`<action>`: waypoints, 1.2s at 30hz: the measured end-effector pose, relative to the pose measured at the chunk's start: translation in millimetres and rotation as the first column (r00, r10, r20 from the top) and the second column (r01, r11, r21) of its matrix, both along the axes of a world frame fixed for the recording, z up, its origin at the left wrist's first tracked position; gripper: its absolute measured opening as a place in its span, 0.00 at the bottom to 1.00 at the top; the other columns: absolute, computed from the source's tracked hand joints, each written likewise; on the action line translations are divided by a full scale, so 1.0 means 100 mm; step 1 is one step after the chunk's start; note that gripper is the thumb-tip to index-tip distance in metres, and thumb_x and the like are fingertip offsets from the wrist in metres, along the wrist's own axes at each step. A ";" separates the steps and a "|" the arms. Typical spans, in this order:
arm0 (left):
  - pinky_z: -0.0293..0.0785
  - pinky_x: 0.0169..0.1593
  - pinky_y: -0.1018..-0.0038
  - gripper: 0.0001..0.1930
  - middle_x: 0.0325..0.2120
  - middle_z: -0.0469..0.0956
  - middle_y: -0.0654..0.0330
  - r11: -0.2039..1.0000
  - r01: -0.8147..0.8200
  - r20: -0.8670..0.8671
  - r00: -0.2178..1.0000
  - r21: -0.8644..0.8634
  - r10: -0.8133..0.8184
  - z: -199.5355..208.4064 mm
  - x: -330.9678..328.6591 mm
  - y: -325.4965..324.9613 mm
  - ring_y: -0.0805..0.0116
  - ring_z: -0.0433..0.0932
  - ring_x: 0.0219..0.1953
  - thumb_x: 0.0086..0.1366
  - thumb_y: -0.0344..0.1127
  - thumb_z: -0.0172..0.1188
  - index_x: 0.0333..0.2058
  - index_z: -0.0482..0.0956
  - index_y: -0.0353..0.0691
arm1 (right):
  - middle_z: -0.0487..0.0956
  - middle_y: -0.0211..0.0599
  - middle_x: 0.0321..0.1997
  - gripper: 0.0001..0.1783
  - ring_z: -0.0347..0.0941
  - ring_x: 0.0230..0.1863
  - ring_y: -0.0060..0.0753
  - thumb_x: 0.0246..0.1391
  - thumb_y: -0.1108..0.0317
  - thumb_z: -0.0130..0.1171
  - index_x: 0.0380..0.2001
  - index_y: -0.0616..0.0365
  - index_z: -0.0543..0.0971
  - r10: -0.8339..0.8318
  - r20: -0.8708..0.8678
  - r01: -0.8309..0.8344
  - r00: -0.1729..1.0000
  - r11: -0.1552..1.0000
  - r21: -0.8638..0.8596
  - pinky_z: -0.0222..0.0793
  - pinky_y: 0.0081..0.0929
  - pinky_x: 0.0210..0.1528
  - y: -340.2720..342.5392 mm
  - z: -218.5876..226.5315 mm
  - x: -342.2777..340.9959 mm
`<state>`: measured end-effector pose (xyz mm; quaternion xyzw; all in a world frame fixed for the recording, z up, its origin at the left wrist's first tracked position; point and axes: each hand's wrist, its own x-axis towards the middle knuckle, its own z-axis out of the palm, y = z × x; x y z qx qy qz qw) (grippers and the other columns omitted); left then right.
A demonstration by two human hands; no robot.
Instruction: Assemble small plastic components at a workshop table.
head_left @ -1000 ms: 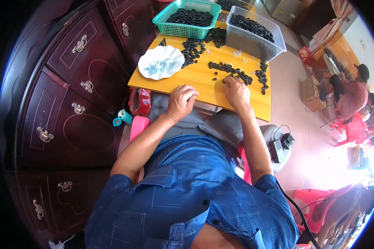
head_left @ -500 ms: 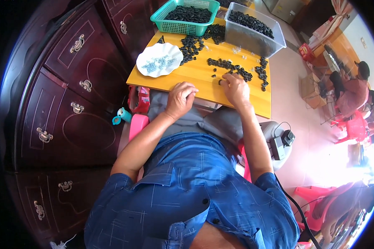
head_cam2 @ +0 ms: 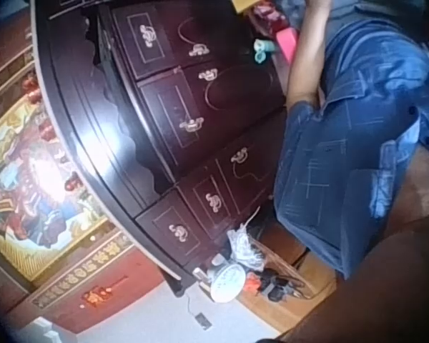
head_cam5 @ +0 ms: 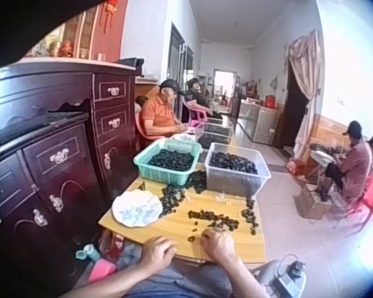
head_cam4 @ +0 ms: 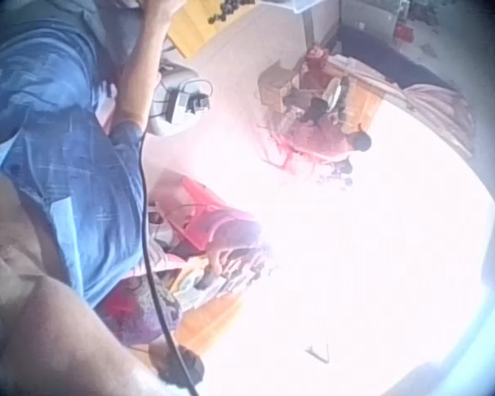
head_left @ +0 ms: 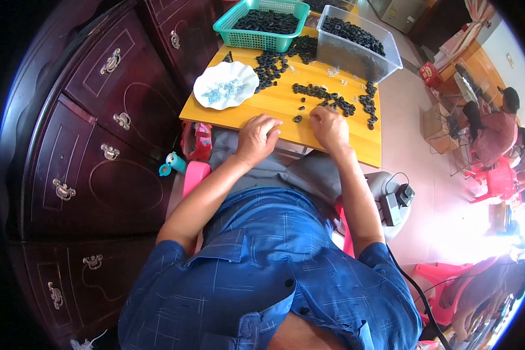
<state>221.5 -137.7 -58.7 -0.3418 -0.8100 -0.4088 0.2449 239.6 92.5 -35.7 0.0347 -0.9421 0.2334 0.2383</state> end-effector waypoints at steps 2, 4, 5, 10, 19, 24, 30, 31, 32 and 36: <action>0.76 0.44 0.59 0.09 0.34 0.81 0.55 0.998 0.042 0.064 0.997 -0.047 -0.039 0.06 -0.02 0.07 0.52 0.80 0.39 0.58 0.30 0.62 0.39 0.83 0.40 | 0.82 0.43 0.35 0.06 0.81 0.36 0.53 0.57 0.65 0.59 0.33 0.52 0.83 0.006 -0.015 -0.007 1.000 1.000 -0.021 0.77 0.46 0.39 0.01 0.01 -0.04; 0.76 0.44 0.60 0.11 0.35 0.80 0.54 0.994 0.062 0.034 0.998 -0.093 -0.059 0.14 -0.02 0.16 0.52 0.80 0.40 0.59 0.29 0.62 0.41 0.82 0.39 | 0.82 0.44 0.35 0.06 0.81 0.37 0.53 0.57 0.66 0.58 0.32 0.52 0.83 0.041 -0.054 -0.042 0.998 0.999 -0.009 0.77 0.45 0.39 0.02 0.06 -0.14; 0.77 0.43 0.60 0.13 0.35 0.80 0.53 0.987 0.081 0.004 0.997 -0.141 -0.082 0.16 -0.02 0.22 0.52 0.80 0.40 0.59 0.29 0.62 0.43 0.82 0.38 | 0.82 0.44 0.35 0.06 0.81 0.37 0.53 0.57 0.66 0.58 0.33 0.52 0.83 0.057 -0.077 -0.056 0.995 0.998 0.005 0.77 0.46 0.40 0.03 0.10 -0.23; 0.76 0.41 0.58 0.15 0.34 0.76 0.55 0.965 0.007 -0.001 1.000 -0.261 -0.008 0.15 -0.12 0.39 0.51 0.79 0.39 0.57 0.31 0.65 0.45 0.81 0.40 | 0.83 0.45 0.39 0.08 0.81 0.40 0.54 0.56 0.65 0.57 0.36 0.50 0.83 0.019 -0.006 -0.019 1.000 0.996 0.087 0.77 0.47 0.42 0.04 0.18 -0.87; 0.76 0.38 0.57 0.12 0.33 0.76 0.56 0.966 0.095 0.036 0.995 -0.242 -0.089 0.12 -0.28 0.36 0.54 0.80 0.35 0.57 0.34 0.66 0.40 0.80 0.43 | 0.83 0.44 0.47 0.14 0.80 0.47 0.49 0.57 0.61 0.58 0.45 0.46 0.84 -0.021 0.198 -0.001 0.980 0.994 0.113 0.76 0.43 0.51 -0.02 0.28 -1.44; 0.77 0.36 0.59 0.11 0.33 0.76 0.58 0.968 0.137 0.100 0.988 -0.211 -0.118 0.16 -0.32 0.37 0.56 0.81 0.34 0.57 0.33 0.67 0.39 0.80 0.44 | 0.84 0.44 0.43 0.14 0.81 0.45 0.48 0.55 0.61 0.59 0.44 0.49 0.84 -0.024 0.209 0.002 0.978 0.994 0.105 0.76 0.42 0.49 0.02 0.18 -1.62; 0.78 0.39 0.61 0.12 0.36 0.76 0.60 0.951 0.197 0.192 0.970 -0.237 -0.153 0.17 -0.42 0.38 0.57 0.81 0.36 0.57 0.32 0.67 0.41 0.80 0.44 | 0.84 0.42 0.38 0.14 0.81 0.41 0.47 0.54 0.62 0.61 0.43 0.51 0.84 -0.019 0.180 0.007 0.983 0.998 0.066 0.76 0.42 0.47 0.02 0.10 -1.76; 0.78 0.38 0.61 0.12 0.36 0.76 0.60 0.950 0.214 0.204 0.965 -0.229 -0.168 0.18 -0.43 0.38 0.57 0.81 0.35 0.57 0.32 0.67 0.41 0.80 0.43 | 0.84 0.41 0.37 0.14 0.81 0.41 0.47 0.54 0.61 0.62 0.43 0.51 0.84 -0.017 0.168 0.007 0.986 0.998 0.060 0.76 0.42 0.47 0.02 0.09 -1.78; 0.78 0.38 0.61 0.12 0.36 0.76 0.60 0.950 0.215 0.211 0.963 -0.226 -0.168 0.19 -0.44 0.38 0.57 0.81 0.35 0.57 0.32 0.67 0.41 0.80 0.43 | 0.84 0.41 0.37 0.14 0.81 0.41 0.47 0.54 0.61 0.62 0.43 0.51 0.84 -0.017 0.176 0.006 0.984 0.998 0.062 0.76 0.42 0.47 0.02 0.08 -1.79; 0.77 0.36 0.61 0.12 0.35 0.76 0.61 0.946 0.221 0.228 0.959 -0.238 -0.167 0.19 -0.47 0.38 0.56 0.81 0.34 0.57 0.32 0.68 0.40 0.79 0.43 | 0.84 0.41 0.39 0.12 0.81 0.42 0.49 0.56 0.60 0.62 0.40 0.50 0.84 -0.004 0.217 -0.012 0.976 0.997 0.073 0.76 0.44 0.46 0.02 0.10 -1.84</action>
